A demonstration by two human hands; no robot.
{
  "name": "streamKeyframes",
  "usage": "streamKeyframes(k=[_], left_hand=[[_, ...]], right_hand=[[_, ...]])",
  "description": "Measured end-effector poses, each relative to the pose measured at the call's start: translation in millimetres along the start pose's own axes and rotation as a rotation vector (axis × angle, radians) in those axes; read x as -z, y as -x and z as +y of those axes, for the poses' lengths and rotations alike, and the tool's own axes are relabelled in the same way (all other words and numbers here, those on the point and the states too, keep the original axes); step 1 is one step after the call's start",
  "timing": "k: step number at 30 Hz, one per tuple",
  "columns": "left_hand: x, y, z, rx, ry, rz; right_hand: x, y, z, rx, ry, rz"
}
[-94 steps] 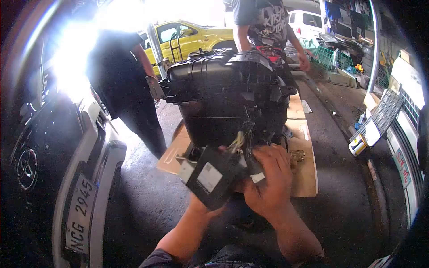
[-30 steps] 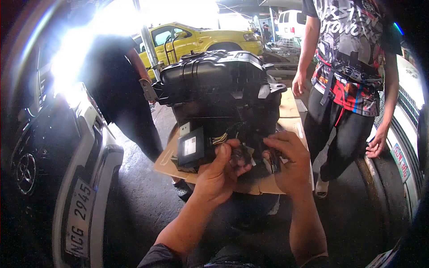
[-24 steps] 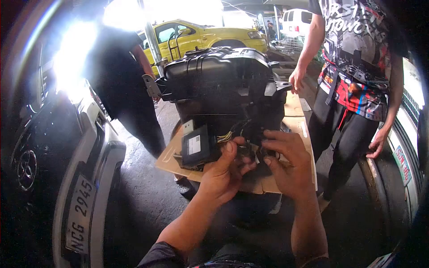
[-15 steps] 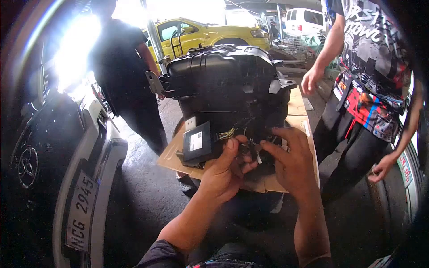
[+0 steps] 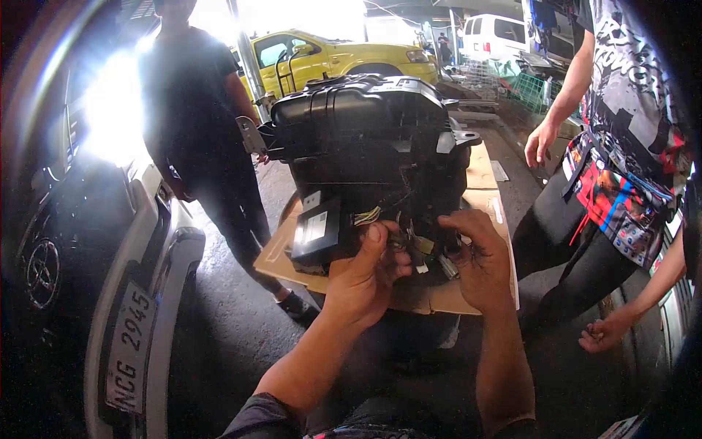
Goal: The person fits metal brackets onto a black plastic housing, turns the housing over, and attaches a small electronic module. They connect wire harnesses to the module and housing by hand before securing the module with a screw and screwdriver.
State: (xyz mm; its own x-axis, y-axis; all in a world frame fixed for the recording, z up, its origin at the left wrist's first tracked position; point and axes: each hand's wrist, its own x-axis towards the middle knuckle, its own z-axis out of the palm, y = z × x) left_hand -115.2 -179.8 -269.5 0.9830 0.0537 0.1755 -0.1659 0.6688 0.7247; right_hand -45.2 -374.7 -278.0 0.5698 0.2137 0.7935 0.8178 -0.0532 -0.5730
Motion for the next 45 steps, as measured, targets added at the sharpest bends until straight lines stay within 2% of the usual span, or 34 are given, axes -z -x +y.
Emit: streamKeyframes(k=[6,8,12,17,24,32,39,42,45], left_hand=[[-8.6,-8.1,-2.3,-0.071,-0.045,0.065],[-10.0,-9.0,-2.7,-0.161,-0.137,0.099],[-28.0,-13.4,-9.4,-0.341,-0.303,0.285],[-22.9,-21.3,-13.6,-0.383,-0.569,0.316],[-16.3,-27.6,-11.2,-0.446,-0.689,0.314],[-19.7,-30.0,-11.0,-0.409,-0.574,0.257],[-30.0,-31.4,-11.9,-0.461,-0.488,0.293],[-29.8,-29.6,-11.2,-0.398,-0.587,0.325],[-26.0,-34.4,-18.3,-0.498,-0.558,0.274]], right_hand=[[-1.6,-6.8,4.0,-0.038,0.004,0.027],[-7.2,-8.6,2.5,-0.034,0.034,0.072],[-7.5,-13.1,-2.6,0.084,0.29,0.059],[-3.1,-25.0,-13.6,0.252,0.51,0.06],[1.1,-31.8,-24.1,0.268,0.63,-0.008],[-0.3,-38.1,-18.8,0.284,0.58,0.023],[-8.4,-37.1,-22.2,0.392,0.575,0.066],[-12.8,-33.0,-20.2,0.389,0.57,0.086],[-15.1,-32.7,-15.5,0.43,0.538,0.108]])
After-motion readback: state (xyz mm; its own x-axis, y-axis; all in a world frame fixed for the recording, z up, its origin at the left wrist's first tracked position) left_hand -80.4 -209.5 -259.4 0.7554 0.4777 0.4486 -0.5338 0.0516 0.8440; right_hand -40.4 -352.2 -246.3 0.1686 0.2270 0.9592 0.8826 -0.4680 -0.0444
